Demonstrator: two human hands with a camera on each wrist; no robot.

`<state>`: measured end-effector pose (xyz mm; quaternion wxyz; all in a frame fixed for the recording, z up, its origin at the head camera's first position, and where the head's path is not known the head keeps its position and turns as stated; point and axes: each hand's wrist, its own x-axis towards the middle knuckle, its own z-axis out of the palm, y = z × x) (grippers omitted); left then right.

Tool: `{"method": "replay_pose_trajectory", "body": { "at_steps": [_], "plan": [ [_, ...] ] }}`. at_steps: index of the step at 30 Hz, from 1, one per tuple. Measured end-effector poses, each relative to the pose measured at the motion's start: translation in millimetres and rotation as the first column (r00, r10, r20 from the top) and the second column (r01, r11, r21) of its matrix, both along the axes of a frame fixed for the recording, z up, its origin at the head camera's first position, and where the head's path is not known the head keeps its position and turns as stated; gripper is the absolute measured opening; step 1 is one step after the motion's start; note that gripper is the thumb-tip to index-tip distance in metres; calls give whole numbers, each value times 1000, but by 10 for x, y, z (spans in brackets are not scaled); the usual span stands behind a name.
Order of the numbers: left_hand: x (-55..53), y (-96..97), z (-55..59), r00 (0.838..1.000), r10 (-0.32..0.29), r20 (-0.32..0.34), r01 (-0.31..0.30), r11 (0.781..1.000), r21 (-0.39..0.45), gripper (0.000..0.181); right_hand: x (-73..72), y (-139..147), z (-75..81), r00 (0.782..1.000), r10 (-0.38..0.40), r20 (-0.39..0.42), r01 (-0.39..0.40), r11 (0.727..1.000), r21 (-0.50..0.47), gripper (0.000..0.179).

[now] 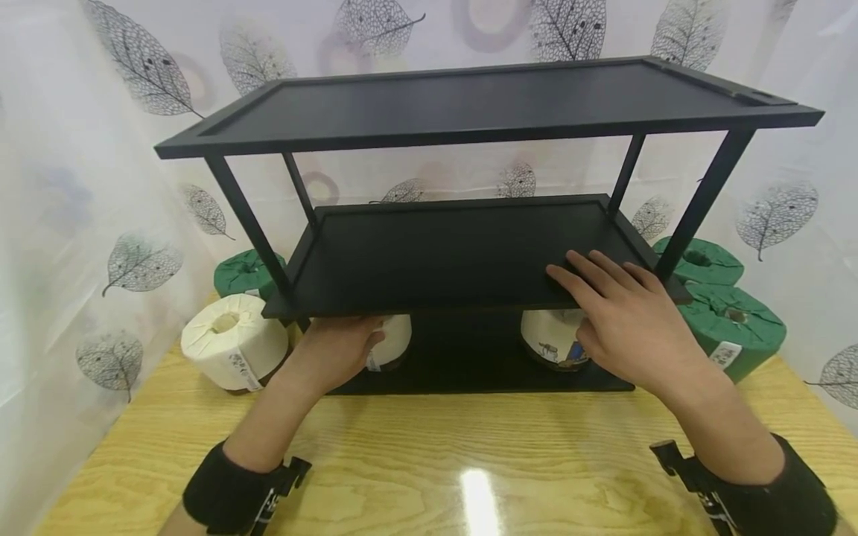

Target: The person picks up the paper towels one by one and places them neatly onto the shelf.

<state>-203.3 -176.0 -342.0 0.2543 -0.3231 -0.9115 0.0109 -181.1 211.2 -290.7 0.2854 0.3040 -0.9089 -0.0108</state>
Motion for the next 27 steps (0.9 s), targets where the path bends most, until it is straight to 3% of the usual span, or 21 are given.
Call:
{"method": "replay_pose_trajectory", "body": {
  "at_steps": [14,20,27],
  "plan": [
    [0,-47,65,990,49,129,-48,999,-11,28,-1,0,11,1000,-7,11,7,1000,4,62],
    [1,-85,131,964,66,258,-75,997,24,22,-8,10,17,1000,-4,8,4,1000,3,62],
    [6,-79,146,952,72,298,-86,996,33,26,-9,12,17,1000,-7,11,7,1000,5,62]
  ]
}}
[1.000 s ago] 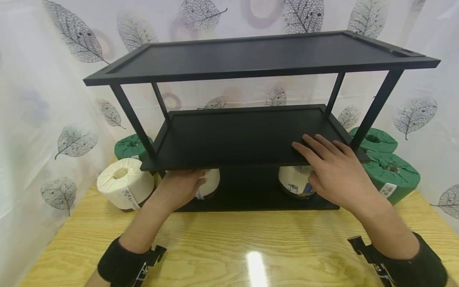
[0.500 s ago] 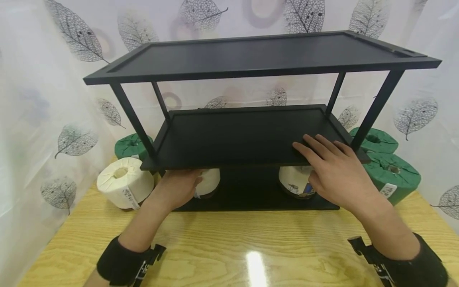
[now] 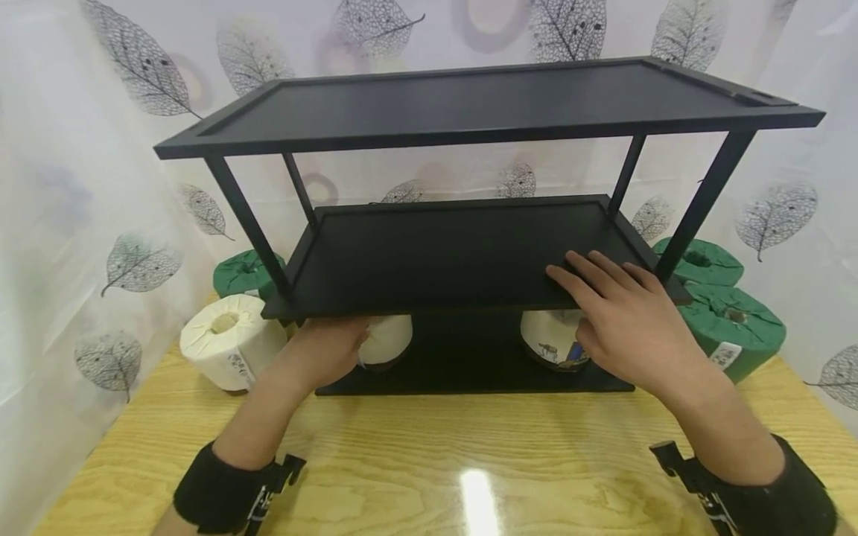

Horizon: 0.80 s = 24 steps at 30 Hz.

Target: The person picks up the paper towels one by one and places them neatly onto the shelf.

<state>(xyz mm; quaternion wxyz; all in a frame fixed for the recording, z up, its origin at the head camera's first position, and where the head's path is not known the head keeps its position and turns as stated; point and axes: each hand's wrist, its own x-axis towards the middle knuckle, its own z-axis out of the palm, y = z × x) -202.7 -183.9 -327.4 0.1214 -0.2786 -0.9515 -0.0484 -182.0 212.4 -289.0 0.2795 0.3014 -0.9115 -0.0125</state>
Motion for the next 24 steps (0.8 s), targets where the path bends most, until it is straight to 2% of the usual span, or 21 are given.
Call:
{"method": "replay_pose_trajectory", "body": {
  "at_steps": [6,12,20,24],
  "plan": [
    [6,-12,-9,999,-19,-30,19,1000,-2,32,2,-10,-6,1000,2,3,-2,1000,0,62],
    [-1,-16,-25,998,-29,-60,30,1000,6,30,3,-7,-14,1000,9,-7,-9,1000,-5,62],
    [9,-36,-1,999,3,-49,-3,1000,16,35,1,3,-14,1000,12,-8,-12,1000,-5,62],
    [0,-10,19,1000,-5,3,5,1000,9,30,5,4,-4,1000,9,-5,-9,1000,-1,62]
  ]
}}
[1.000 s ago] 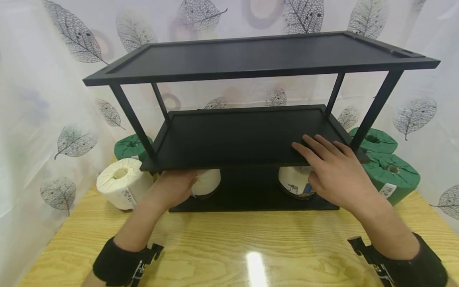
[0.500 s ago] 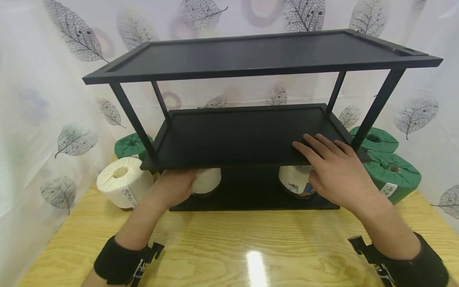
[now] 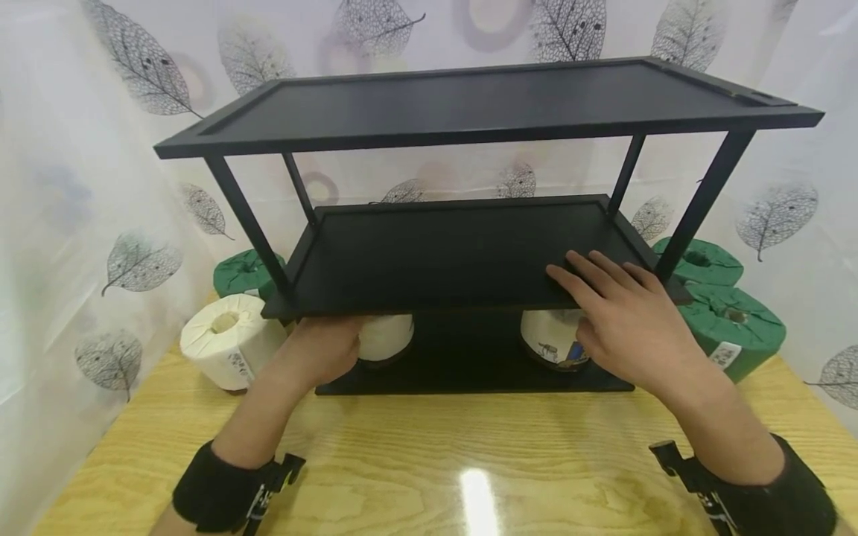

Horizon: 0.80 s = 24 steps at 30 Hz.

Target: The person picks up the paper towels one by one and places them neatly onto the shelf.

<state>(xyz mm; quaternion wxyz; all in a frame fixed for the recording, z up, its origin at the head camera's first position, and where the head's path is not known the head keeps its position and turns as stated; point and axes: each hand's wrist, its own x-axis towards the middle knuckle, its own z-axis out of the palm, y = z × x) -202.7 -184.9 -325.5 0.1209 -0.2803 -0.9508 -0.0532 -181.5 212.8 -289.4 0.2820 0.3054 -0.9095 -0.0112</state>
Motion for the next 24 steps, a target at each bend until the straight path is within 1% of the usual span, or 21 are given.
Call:
{"method": "replay_pose_trajectory", "body": {
  "at_steps": [2,3,5,6,9,10,12,15,20,22,24],
  "plan": [
    [-5,26,-11,1000,-5,17,5,1000,-1,20,2,-1,-1,1000,-2,4,2,1000,1,62],
    [-9,40,-25,1000,-12,5,12,1000,2,18,3,-1,-2,1000,-3,6,3,1000,2,62],
    [-15,74,-54,998,-34,-62,34,999,-2,13,8,0,-3,1000,-5,8,5,1000,-1,62],
    [-18,92,-69,993,-43,-109,43,999,0,12,9,0,-4,1000,-7,9,7,1000,-1,62],
    [-20,135,-113,963,-43,-267,47,999,10,14,11,2,-4,1000,-7,11,7,1000,-3,62],
    [-18,146,-123,953,-35,-299,41,999,13,12,11,2,-4,1000,-5,10,5,1000,-4,62],
    [-20,160,-140,941,-12,-337,23,999,30,12,7,5,-8,1000,-2,5,2,1000,-3,63],
    [-26,172,-152,929,12,-370,8,998,54,10,2,6,-6,1000,1,0,-1,1000,-3,63],
    [-49,173,-165,911,10,-413,22,997,72,9,0,2,-1,1000,1,4,-1,1000,-3,62],
    [-56,170,-174,908,10,-420,22,997,71,10,-2,1,-2,1000,2,4,-2,1000,-4,62],
    [-61,168,-180,908,13,-419,20,997,74,11,-4,1,0,1000,3,2,-3,1000,-3,62]
  ]
}}
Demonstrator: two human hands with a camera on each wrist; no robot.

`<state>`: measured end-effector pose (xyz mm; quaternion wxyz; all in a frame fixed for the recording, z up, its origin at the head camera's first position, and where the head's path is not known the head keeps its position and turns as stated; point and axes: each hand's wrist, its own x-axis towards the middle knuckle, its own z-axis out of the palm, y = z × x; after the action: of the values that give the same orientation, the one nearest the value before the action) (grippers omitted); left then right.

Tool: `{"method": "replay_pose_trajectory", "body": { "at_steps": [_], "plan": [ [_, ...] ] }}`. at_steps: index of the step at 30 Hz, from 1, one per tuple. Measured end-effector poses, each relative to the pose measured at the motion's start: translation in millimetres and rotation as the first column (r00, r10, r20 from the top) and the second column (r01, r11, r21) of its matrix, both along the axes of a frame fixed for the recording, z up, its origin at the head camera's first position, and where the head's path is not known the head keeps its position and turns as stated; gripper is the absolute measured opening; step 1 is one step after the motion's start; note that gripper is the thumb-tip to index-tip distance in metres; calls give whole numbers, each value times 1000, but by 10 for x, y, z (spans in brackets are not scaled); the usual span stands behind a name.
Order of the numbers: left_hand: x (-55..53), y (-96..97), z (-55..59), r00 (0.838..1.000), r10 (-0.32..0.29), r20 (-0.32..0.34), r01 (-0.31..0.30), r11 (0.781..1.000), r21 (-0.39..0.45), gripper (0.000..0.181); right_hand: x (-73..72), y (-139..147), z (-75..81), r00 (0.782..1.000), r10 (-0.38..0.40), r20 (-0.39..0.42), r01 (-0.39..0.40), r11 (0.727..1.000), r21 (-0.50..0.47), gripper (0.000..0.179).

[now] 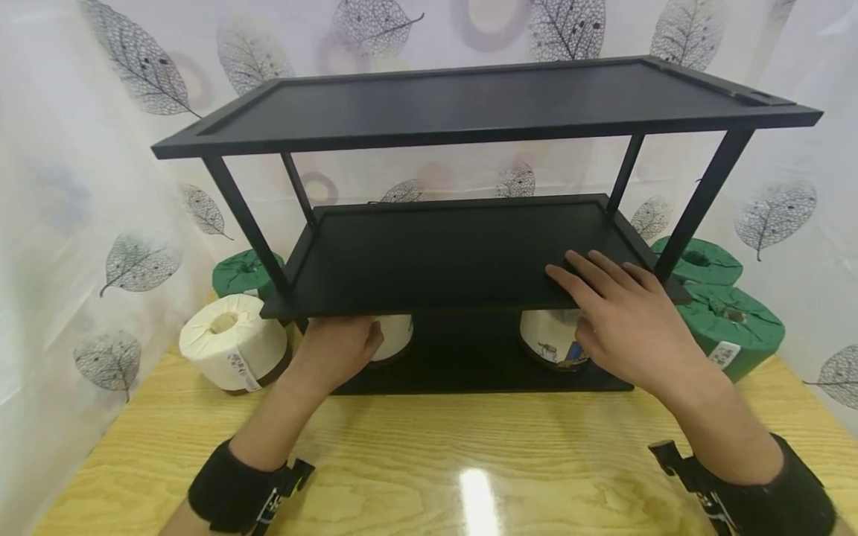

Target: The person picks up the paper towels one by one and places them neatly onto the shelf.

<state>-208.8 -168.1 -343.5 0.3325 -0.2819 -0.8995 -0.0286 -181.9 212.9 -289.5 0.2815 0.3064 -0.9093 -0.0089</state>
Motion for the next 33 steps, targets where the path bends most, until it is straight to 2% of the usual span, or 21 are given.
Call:
{"method": "replay_pose_trajectory", "body": {
  "at_steps": [7,18,23,33],
  "plan": [
    [-6,-19,-14,1000,-6,0,6,1000,7,6,-2,-10,8,1000,-2,6,2,1000,1,62],
    [-11,-33,-14,999,-50,-9,50,999,9,13,2,-7,6,1000,-10,9,10,1000,2,63],
    [-9,-34,-8,999,-37,15,37,999,3,12,6,-3,6,1000,-16,16,16,1000,5,63],
    [7,-44,18,994,-26,107,25,1000,10,9,4,-8,-1,1000,-12,11,12,1000,1,63]
  ]
}}
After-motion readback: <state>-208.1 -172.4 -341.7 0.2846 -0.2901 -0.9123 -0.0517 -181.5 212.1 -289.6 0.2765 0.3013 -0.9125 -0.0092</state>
